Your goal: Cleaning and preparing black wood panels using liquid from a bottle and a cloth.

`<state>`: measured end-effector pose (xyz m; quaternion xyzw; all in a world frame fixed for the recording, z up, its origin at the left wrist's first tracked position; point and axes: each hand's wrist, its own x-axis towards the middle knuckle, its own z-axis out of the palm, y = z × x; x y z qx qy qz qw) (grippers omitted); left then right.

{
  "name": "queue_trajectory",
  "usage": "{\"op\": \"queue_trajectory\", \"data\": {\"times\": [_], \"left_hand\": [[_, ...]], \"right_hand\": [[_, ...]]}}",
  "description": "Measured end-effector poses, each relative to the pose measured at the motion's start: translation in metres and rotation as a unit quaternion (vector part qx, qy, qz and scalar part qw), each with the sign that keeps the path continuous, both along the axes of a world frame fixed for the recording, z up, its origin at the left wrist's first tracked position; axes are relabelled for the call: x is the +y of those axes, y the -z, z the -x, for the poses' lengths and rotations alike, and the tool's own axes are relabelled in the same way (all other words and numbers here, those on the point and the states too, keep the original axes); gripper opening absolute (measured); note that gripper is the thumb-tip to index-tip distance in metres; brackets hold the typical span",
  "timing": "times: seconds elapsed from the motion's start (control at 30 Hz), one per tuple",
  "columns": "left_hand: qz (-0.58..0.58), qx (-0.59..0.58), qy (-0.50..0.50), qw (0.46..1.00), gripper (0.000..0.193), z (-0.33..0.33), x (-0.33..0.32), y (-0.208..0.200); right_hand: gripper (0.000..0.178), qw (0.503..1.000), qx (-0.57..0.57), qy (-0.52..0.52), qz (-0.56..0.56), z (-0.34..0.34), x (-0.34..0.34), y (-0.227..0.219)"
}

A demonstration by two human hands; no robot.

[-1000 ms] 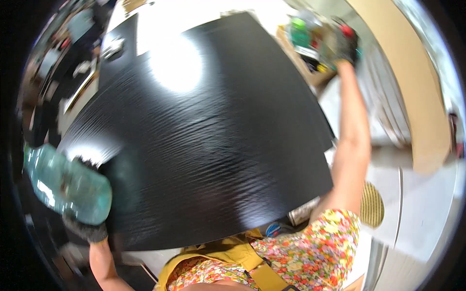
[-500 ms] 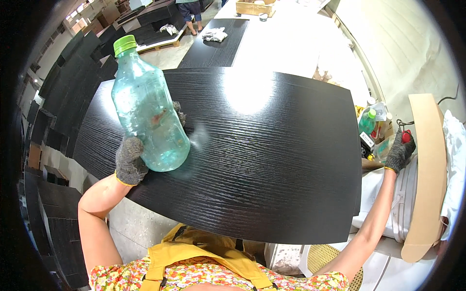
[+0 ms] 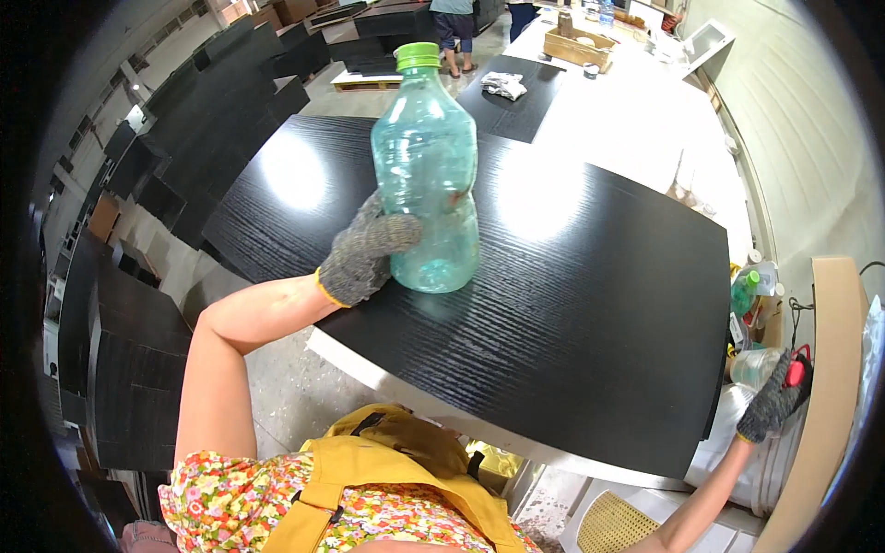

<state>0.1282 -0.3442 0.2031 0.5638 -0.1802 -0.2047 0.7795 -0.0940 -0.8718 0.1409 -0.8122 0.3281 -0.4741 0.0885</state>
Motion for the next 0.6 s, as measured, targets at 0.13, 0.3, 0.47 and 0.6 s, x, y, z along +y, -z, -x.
{"op": "queue_trajectory", "data": {"times": [0.13, 0.3, 0.47, 0.6], "left_hand": [[-0.027, -0.144, -0.021, 0.989, 0.05, 0.008, 0.014, 0.008], [0.075, 0.001, -0.074, 0.994, 0.038, -0.017, 0.039, 0.057], [0.04, 0.004, -0.093, 0.995, 0.043, -0.023, 0.013, 0.065], [0.032, 0.013, -0.084, 0.996, 0.045, -0.013, -0.001, 0.06]], "right_hand": [[0.057, 0.983, 0.165, -0.016, 0.078, 0.082, -0.057, 0.04], [0.029, 0.905, 0.212, 0.133, 0.344, 0.082, 0.03, 0.028], [0.031, 0.994, -0.099, -0.04, -0.041, 0.109, 0.106, 0.004], [0.029, 0.995, -0.049, 0.002, -0.082, 0.142, 0.124, 0.007]]}}
